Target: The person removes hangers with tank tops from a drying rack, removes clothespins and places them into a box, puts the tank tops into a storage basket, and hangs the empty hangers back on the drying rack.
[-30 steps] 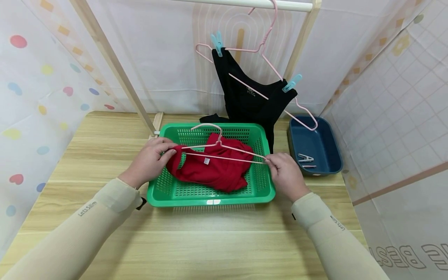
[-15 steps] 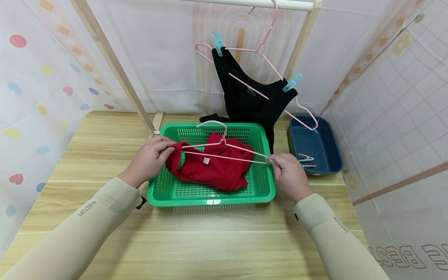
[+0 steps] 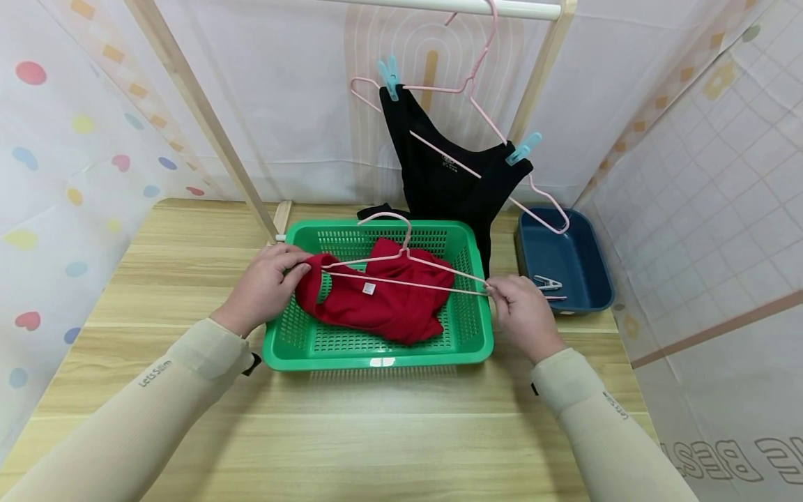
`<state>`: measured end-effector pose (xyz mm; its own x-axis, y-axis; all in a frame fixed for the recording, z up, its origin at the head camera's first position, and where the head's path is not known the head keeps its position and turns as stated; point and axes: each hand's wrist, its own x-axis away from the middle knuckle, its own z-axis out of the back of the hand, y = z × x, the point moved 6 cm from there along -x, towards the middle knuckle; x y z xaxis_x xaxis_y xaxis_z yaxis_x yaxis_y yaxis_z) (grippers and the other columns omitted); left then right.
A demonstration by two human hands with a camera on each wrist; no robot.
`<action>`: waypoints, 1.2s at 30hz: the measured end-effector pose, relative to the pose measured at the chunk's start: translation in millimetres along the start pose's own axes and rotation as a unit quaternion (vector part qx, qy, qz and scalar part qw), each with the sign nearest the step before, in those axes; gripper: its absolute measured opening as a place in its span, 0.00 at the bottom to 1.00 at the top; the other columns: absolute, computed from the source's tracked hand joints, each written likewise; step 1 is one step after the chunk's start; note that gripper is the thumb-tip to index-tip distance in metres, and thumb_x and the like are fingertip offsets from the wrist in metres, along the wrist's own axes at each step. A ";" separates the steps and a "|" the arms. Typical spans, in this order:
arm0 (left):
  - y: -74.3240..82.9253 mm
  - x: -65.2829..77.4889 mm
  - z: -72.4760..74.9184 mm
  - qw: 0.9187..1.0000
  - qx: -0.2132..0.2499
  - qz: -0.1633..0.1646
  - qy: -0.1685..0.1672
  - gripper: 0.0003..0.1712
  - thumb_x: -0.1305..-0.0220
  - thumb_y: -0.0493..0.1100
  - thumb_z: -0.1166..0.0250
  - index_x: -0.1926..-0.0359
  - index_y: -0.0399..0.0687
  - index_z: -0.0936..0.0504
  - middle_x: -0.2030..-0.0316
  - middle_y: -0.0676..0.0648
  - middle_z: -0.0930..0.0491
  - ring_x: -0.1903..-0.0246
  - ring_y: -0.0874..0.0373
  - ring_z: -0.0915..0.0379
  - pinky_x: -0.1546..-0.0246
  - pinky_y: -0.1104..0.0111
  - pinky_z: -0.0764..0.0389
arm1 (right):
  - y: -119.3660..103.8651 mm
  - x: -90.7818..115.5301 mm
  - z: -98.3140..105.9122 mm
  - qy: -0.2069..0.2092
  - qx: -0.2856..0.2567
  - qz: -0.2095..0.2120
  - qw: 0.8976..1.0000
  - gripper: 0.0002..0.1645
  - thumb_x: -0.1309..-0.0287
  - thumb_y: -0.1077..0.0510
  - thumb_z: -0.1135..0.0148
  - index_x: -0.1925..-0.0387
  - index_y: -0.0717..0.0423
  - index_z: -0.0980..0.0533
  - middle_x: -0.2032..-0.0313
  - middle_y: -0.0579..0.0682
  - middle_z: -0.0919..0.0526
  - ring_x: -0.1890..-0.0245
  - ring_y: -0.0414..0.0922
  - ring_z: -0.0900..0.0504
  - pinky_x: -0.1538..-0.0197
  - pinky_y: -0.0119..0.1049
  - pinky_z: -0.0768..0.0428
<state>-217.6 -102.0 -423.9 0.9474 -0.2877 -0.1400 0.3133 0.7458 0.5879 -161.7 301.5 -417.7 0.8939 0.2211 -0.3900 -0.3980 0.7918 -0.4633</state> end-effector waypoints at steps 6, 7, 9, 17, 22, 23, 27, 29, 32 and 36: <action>-1.3 -0.2 -0.2 1.000 0.000 0.001 0.002 0.15 0.20 0.42 0.41 0.43 0.43 0.13 0.44 0.42 0.17 0.42 0.42 0.28 0.36 0.47 0.29 | 0.5 1.3 1.5 0.006 0.002 0.003 1.000 0.06 0.31 0.67 0.35 0.58 0.62 0.14 0.61 0.58 0.11 0.58 0.57 0.14 0.51 0.57 0.18; -1.5 -0.2 -0.4 1.000 0.000 0.002 0.001 0.15 0.20 0.42 0.41 0.43 0.43 0.13 0.44 0.42 0.17 0.42 0.42 0.29 0.37 0.47 0.29 | 0.7 1.6 1.9 0.007 0.002 0.003 1.000 0.06 0.31 0.67 0.35 0.58 0.62 0.14 0.62 0.57 0.11 0.58 0.57 0.14 0.52 0.57 0.18; -1.3 0.0 -0.4 1.000 -0.001 0.003 0.000 0.15 0.20 0.43 0.41 0.43 0.43 0.13 0.44 0.42 0.17 0.42 0.42 0.29 0.36 0.47 0.29 | 1.1 2.4 2.8 0.010 0.006 0.001 1.000 0.06 0.31 0.68 0.36 0.59 0.61 0.14 0.63 0.56 0.11 0.60 0.55 0.15 0.54 0.55 0.18; -2.1 0.7 -0.7 1.000 -0.003 0.009 -0.003 0.16 0.20 0.43 0.41 0.42 0.42 0.14 0.44 0.41 0.18 0.41 0.42 0.29 0.35 0.46 0.31 | 3.0 4.3 5.3 0.020 0.012 0.004 1.000 0.06 0.32 0.69 0.36 0.60 0.61 0.14 0.66 0.55 0.12 0.64 0.53 0.17 0.59 0.53 0.20; -2.1 1.2 -1.2 1.000 -0.008 0.011 -0.002 0.16 0.21 0.43 0.40 0.42 0.43 0.14 0.43 0.42 0.18 0.42 0.42 0.29 0.35 0.46 0.30 | 3.8 5.9 6.6 0.027 0.014 0.004 1.000 0.06 0.33 0.70 0.35 0.59 0.63 0.14 0.67 0.56 0.13 0.65 0.53 0.17 0.59 0.53 0.20; -2.3 1.3 -1.4 1.000 -0.009 0.011 -0.002 0.16 0.21 0.43 0.40 0.41 0.43 0.14 0.43 0.42 0.18 0.42 0.43 0.29 0.35 0.46 0.30 | 4.0 6.2 7.0 0.028 0.014 0.003 1.000 0.06 0.33 0.70 0.35 0.59 0.63 0.14 0.67 0.56 0.13 0.65 0.53 0.17 0.59 0.53 0.19; -2.7 1.6 -1.2 1.000 -0.008 0.013 -0.004 0.16 0.21 0.43 0.40 0.41 0.43 0.14 0.43 0.42 0.18 0.42 0.42 0.29 0.34 0.46 0.31 | 4.9 7.1 8.1 0.028 0.014 -0.002 1.000 0.06 0.32 0.70 0.36 0.58 0.64 0.14 0.66 0.58 0.12 0.63 0.56 0.16 0.57 0.56 0.18; -3.0 1.5 -1.2 1.000 -0.006 0.013 -0.006 0.16 0.20 0.43 0.41 0.41 0.43 0.14 0.43 0.41 0.18 0.42 0.42 0.29 0.34 0.45 0.32 | 6.1 7.5 8.4 0.027 0.015 -0.006 1.000 0.07 0.32 0.70 0.36 0.58 0.64 0.14 0.65 0.58 0.12 0.62 0.57 0.15 0.56 0.57 0.17; -3.6 1.3 -1.1 1.000 -0.007 0.013 -0.007 0.16 0.20 0.43 0.41 0.40 0.44 0.14 0.43 0.41 0.18 0.41 0.41 0.29 0.33 0.45 0.34 | 7.6 8.1 9.1 0.031 0.017 -0.007 0.999 0.07 0.32 0.70 0.36 0.57 0.65 0.14 0.64 0.59 0.12 0.62 0.58 0.15 0.56 0.58 0.17; -5.2 0.9 -1.6 1.000 -0.007 0.013 -0.008 0.16 0.20 0.43 0.41 0.40 0.44 0.14 0.43 0.41 0.18 0.41 0.41 0.29 0.32 0.44 0.35 | 8.8 8.9 10.5 0.042 0.015 -0.002 0.999 0.07 0.33 0.70 0.35 0.57 0.66 0.14 0.64 0.60 0.12 0.61 0.58 0.14 0.55 0.58 0.17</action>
<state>-218.2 -105.2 -428.4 0.9541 -0.2780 -0.1116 0.2897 0.7614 0.5800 -155.1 316.5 -416.9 0.8747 0.1695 -0.4541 -0.3860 0.8102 -0.4411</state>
